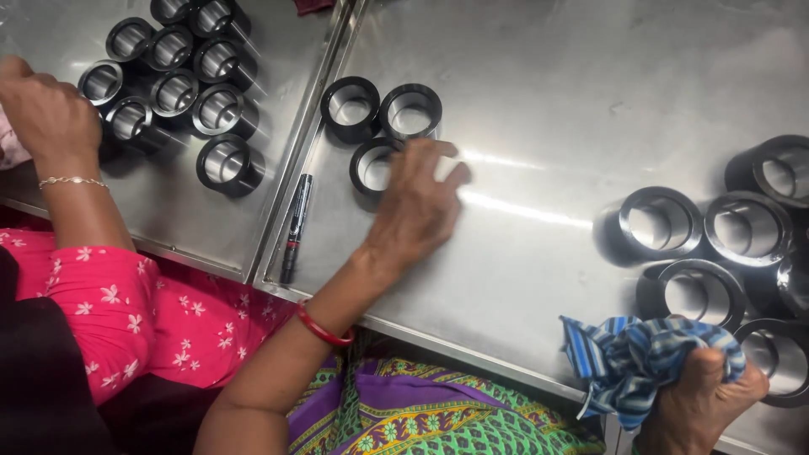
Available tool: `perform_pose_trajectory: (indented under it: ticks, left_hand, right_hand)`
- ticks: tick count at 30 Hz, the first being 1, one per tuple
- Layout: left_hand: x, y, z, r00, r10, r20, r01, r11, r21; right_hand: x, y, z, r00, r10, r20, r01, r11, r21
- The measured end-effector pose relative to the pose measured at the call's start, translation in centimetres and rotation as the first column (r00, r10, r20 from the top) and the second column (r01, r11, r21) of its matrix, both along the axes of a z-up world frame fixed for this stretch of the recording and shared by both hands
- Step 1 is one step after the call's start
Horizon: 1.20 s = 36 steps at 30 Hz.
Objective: Cleaning and inspecting black metal rings using a blue cloth and marking them for quality control.
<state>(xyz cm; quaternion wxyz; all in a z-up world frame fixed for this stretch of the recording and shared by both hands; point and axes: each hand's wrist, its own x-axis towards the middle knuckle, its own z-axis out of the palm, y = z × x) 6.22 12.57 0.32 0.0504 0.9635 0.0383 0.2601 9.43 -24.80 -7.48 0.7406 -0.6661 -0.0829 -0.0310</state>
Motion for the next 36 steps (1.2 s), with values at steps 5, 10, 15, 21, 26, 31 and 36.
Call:
perform_pose_trajectory:
  ticks: [5, 10, 15, 21, 26, 31, 36]
  left_hand:
    - [5.1, -7.2, -2.6, 0.91, -0.413, 0.04, 0.411, 0.884, -0.221]
    - [8.6, -13.0, -4.5, 0.83, -0.557, 0.036, 0.557, 0.822, -0.119]
    - [8.7, -14.3, -4.8, 0.788, -0.596, -0.154, 0.573, 0.802, -0.171]
    - [3.1, -12.9, -4.2, 0.806, -0.56, -0.191, 0.512, 0.822, -0.248]
    - [-1.8, -10.8, 2.0, 0.882, -0.354, -0.313, 0.054, 0.733, -0.678]
    - [-4.5, -11.3, 5.5, 0.944, -0.3, -0.135, -0.279, -0.516, -0.81]
    - [-5.5, -11.8, -1.0, 0.975, -0.164, -0.151, -0.22, -0.818, -0.532]
  right_hand:
    - [0.7, -2.3, -2.0, 0.97, 0.19, 0.15, -0.203, 0.977, 0.07]
    - [-1.1, 0.9, 2.5, 0.992, 0.128, -0.014, -0.125, 0.985, 0.115]
    - [-1.7, 0.8, 2.0, 0.993, 0.085, -0.08, -0.068, 0.977, 0.201]
    - [-1.5, 0.5, 1.5, 0.992, 0.111, -0.059, -0.088, 0.95, 0.299]
    - [-0.8, 2.0, 0.8, 0.989, 0.089, 0.122, -0.06, 0.973, -0.223]
    - [-2.3, 10.5, 7.9, 0.973, 0.214, 0.091, -0.167, 0.914, -0.371]
    - [-1.8, 14.3, 9.2, 0.976, 0.202, 0.08, -0.124, 0.821, -0.557]
